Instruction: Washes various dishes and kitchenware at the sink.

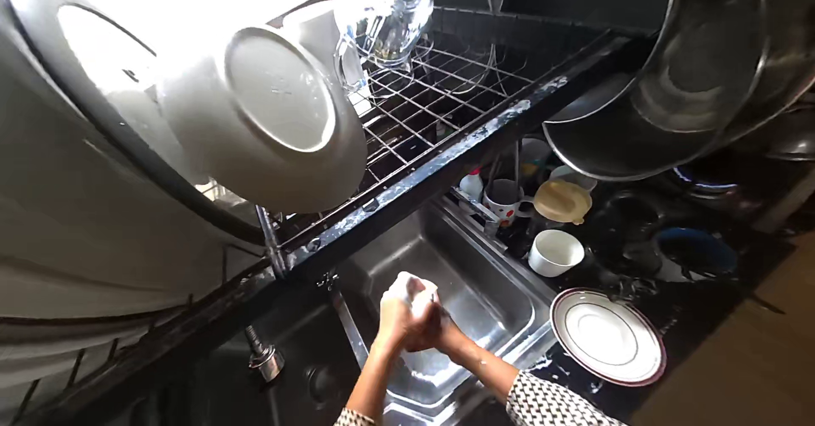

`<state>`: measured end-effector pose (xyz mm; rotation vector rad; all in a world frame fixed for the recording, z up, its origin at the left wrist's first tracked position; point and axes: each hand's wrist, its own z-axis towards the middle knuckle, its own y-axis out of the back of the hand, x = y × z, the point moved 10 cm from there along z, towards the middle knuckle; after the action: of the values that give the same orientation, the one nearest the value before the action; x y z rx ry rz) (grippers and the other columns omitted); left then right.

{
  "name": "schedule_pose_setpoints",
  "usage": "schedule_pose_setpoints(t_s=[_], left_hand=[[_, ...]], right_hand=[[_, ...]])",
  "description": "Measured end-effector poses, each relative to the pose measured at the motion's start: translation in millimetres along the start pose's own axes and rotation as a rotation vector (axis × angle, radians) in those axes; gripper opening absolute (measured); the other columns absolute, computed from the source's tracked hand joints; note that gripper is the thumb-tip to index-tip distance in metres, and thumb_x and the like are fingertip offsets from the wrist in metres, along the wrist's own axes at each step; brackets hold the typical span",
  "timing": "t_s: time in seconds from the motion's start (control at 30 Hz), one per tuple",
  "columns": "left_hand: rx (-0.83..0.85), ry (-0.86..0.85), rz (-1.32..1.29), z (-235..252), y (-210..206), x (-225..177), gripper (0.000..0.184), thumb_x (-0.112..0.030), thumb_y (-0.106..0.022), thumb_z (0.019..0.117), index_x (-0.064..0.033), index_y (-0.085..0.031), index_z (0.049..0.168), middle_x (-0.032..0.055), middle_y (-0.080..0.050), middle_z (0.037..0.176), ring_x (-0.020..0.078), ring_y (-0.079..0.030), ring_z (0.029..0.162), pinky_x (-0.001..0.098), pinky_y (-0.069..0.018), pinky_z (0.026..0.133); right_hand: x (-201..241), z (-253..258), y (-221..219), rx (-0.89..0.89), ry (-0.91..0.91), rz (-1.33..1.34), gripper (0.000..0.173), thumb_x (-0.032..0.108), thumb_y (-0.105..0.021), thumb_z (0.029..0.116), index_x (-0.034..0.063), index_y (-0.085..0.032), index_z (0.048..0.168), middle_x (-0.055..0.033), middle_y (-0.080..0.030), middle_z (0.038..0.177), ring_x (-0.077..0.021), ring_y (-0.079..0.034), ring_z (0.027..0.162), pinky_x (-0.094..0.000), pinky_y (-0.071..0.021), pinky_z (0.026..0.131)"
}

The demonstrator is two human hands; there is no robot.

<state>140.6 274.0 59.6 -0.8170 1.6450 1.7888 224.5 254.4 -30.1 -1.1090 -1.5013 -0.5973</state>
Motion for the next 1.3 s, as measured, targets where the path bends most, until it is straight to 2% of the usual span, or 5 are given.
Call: schedule_pose_setpoints(t_s=[0.1, 0.3, 0.5, 0.63, 1.3], left_hand=[[-0.056, 0.102, -0.517, 2.4, 1.3, 39.7, 0.043, -0.022, -0.055, 0.0909, 0.0073, -0.052, 0.123, 0.0115, -0.064, 0.107, 0.0125, -0.062, 0.097, 0.0318, -0.0535, 0.086], [-0.277, -0.344, 0.245, -73.9, -34.1, -6.5, 0.036, -0.027, -0.069, 0.0915, -0.0043, -0.073, 0.119, 0.0295, -0.063, 0.130, 0.0458, -0.058, 0.126, 0.0579, -0.0445, 0.108], [-0.408, 0.209, -0.644, -53.8, -0.9, 89.7, 0.039, -0.020, -0.058, 0.0949, 0.0085, -0.058, 0.122, 0.0122, -0.069, 0.105, 0.0117, -0.066, 0.095, 0.0299, -0.0563, 0.084], [-0.095, 0.441, -0.790, -47.8, -1.0, 95.5, 0.047, -0.013, -0.065, 0.0831, 0.0000, -0.048, 0.125, 0.0081, -0.065, 0.096, 0.0141, -0.065, 0.081, 0.0313, -0.0571, 0.068], [0.595, 0.524, -0.164, -13.0, -100.2, 130.2, 0.053, -0.015, -0.069, 0.0904, 0.0084, -0.049, 0.134, 0.0202, -0.064, 0.100, 0.0245, -0.062, 0.082, 0.0425, -0.0546, 0.076]], right_hand=[[-12.6, -2.9, -15.2, 0.028, -0.291, 0.699, 0.030, 0.028, -0.036, 0.1077, 0.0132, -0.052, 0.127, -0.0109, -0.069, 0.100, -0.0245, -0.070, 0.088, -0.0449, -0.0602, 0.074], [-23.4, -0.6, -14.7, -0.021, -0.357, 0.976, 0.066, 0.060, -0.014, 0.1067, 0.0129, -0.061, 0.104, -0.0040, -0.068, 0.082, -0.0137, -0.067, 0.076, -0.0338, -0.0582, 0.069], [-17.9, 3.4, -16.9, 0.120, -0.279, 1.017, 0.057, 0.059, -0.042, 0.1001, 0.0089, -0.059, 0.122, -0.0126, -0.071, 0.108, -0.0258, -0.070, 0.099, -0.0454, -0.0596, 0.087], [-11.8, 0.7, -9.2, 0.288, -0.107, 0.810, 0.074, 0.060, -0.085, 0.0707, 0.0125, -0.063, 0.123, -0.0061, -0.075, 0.108, -0.0185, -0.072, 0.099, -0.0394, -0.0608, 0.089], [-14.8, 0.6, 48.6, 0.153, 0.184, -0.764, 0.106, 0.029, -0.084, 0.0827, -0.0005, -0.020, 0.162, -0.0265, -0.031, 0.162, -0.0399, -0.034, 0.149, -0.0497, -0.0265, 0.124]])
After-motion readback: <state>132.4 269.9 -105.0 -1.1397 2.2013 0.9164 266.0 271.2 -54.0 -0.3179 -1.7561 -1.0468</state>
